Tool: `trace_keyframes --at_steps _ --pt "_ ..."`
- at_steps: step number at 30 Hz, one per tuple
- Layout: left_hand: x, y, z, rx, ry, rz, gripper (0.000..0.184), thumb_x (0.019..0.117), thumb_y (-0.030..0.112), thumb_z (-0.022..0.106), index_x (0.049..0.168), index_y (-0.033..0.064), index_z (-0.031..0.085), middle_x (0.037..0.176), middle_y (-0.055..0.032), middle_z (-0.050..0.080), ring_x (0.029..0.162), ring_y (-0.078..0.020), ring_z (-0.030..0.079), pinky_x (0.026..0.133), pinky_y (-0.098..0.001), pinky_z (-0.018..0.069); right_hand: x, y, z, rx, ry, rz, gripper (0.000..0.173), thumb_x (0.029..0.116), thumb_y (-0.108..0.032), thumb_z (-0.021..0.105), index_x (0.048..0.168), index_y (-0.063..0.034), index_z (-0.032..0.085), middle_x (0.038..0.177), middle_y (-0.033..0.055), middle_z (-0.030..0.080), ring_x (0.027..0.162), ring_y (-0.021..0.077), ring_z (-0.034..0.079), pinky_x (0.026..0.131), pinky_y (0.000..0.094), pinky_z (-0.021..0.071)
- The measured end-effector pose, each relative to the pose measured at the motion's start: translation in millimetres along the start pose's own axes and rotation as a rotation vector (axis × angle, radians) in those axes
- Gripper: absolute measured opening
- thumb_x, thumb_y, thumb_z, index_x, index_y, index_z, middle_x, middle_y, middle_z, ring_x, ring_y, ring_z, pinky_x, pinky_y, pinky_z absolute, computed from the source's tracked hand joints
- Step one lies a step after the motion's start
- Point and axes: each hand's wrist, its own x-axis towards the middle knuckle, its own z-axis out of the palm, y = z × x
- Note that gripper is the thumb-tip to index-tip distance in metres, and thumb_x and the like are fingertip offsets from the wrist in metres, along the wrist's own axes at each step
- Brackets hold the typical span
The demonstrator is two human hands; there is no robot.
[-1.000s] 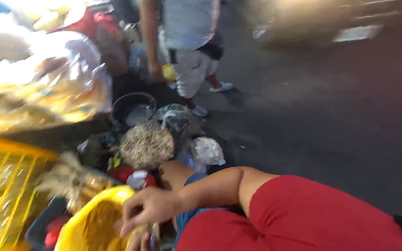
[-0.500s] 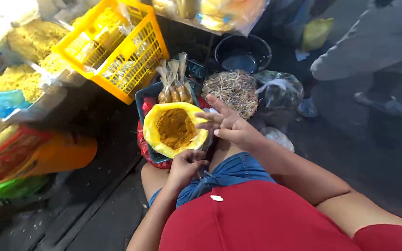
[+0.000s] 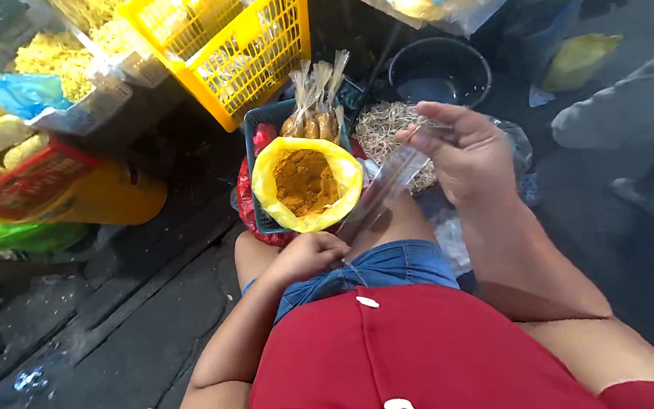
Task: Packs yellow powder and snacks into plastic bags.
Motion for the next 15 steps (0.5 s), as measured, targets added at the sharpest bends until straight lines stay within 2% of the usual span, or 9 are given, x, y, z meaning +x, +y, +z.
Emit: trace_keyframes --at_steps 3,4,6,8,9,10,12,13,15 --pt "0.3 -7.0 -5.8 -0.13 0.188 -0.007 0.03 0.1015 0.023 0.062 0.124 0.0051 0.072 0.128 -0.0095 0.068 0.116 -0.0118 0.065 0.102 -0.0322 0.0526 -9.2 4.2 20.6 0.037 -0.08 0.011 0.029 0.094 -0.001 0.067 0.123 -0.0031 0.067 0.107 -0.0016 0.076 0.095 0.0083 0.073 0.089 0.029 0.0618" --pt "3.6 -6.3 -2.5 -0.194 0.284 0.031 0.028 0.101 0.02 0.063 0.121 0.0039 0.073 0.124 -0.0083 0.069 0.113 -0.0103 0.065 0.1 -0.0309 0.0536 -14.6 7.3 34.0 0.064 -0.141 0.047 0.03 0.0951 -0.002 0.066 0.125 0.0001 0.066 0.108 0.0009 0.076 0.095 0.0082 0.073 0.088 0.0285 0.062" --pt "11.1 -4.6 4.0 -0.346 0.452 0.099 0.021 0.1011 0.012 0.059 0.112 0.0013 0.074 0.113 -0.0049 0.073 0.102 -0.0075 0.068 0.092 -0.0297 0.0567 -15.7 18.1 55.1 0.133 -0.27 0.105 0.04 0.0973 -0.008 0.065 0.136 0.0037 0.059 0.117 0.0058 0.075 0.105 0.0096 0.072 0.094 0.0287 0.0596" --pt "10.5 -11.3 2.7 -0.517 0.569 0.131 0.022 0.103 0.011 0.055 0.111 0.0011 0.073 0.113 -0.0057 0.074 0.1 -0.0131 0.071 0.09 -0.0353 0.0595 -4.7 35.9 58.5 -0.013 -0.403 0.154 0.06 0.0984 -0.024 0.065 0.149 0.0009 0.046 0.124 0.0091 0.07 0.111 0.0115 0.067 0.099 0.0301 0.0555" --pt "5.3 -19.1 -1.3 -0.622 0.614 0.171 0.022 0.1042 0.012 0.054 0.111 0.0045 0.073 0.112 -0.005 0.075 0.1 -0.0154 0.072 0.09 -0.0374 0.0602 -0.7 45.4 56.5 -0.209 -0.43 0.192 0.058 0.0989 -0.028 0.067 0.147 -0.0014 0.048 0.118 0.0093 0.07 0.104 0.0137 0.068 0.094 0.0327 0.0572" --pt "-2.4 -28.2 -7.4 -0.73 0.642 0.219 0.022 0.1054 0.015 0.053 0.11 0.0096 0.074 0.111 -0.004 0.075 0.101 -0.0165 0.072 0.091 -0.0383 0.0597 0.5 54.8 54.0 -0.448 -0.469 0.225 0.053 0.0989 -0.03 0.068 0.142 -0.0024 0.054 0.114 0.0123 0.07 0.101 0.0214 0.069 0.091 0.0414 0.0575" --pt "-19.3 -43.2 -19.8 -0.873 0.696 0.289 0.023 0.107 0.023 0.051 0.107 0.0196 0.073 0.106 -0.0007 0.076 0.097 -0.0147 0.072 0.089 -0.036 0.0603 -5.8 74.9 53.6 -0.759 -0.593 0.3 0.041 0.0969 -0.023 0.071 0.132 -0.0037 0.064 0.119 0.0237 0.066 0.107 0.0413 0.065 0.094 0.0619 0.0517" --pt "-26.9 -49.4 -24.2 -0.922 0.718 0.303 0.022 0.1075 0.026 0.049 0.105 0.0231 0.071 0.103 0.0008 0.075 0.093 -0.0133 0.073 0.086 -0.0339 0.061 -12.6 83.5 57.1 -0.814 -0.633 0.326 0.035 0.0968 -0.019 0.071 0.129 -0.005 0.067 0.121 0.0243 0.064 0.107 0.0425 0.065 0.093 0.0627 0.0522" --pt "-35.9 -55.9 -27.6 -0.971 0.772 0.283 0.019 0.1087 0.027 0.045 0.104 0.0246 0.064 0.092 0.0025 0.072 0.079 -0.0095 0.069 0.072 -0.0266 0.0599 -23.6 98.0 68.0 -0.789 -0.643 0.296 0.022 0.0977 -0.009 0.066 0.119 -0.003 0.071 0.117 0.0218 0.066 0.104 0.0373 0.067 0.093 0.056 0.0547"
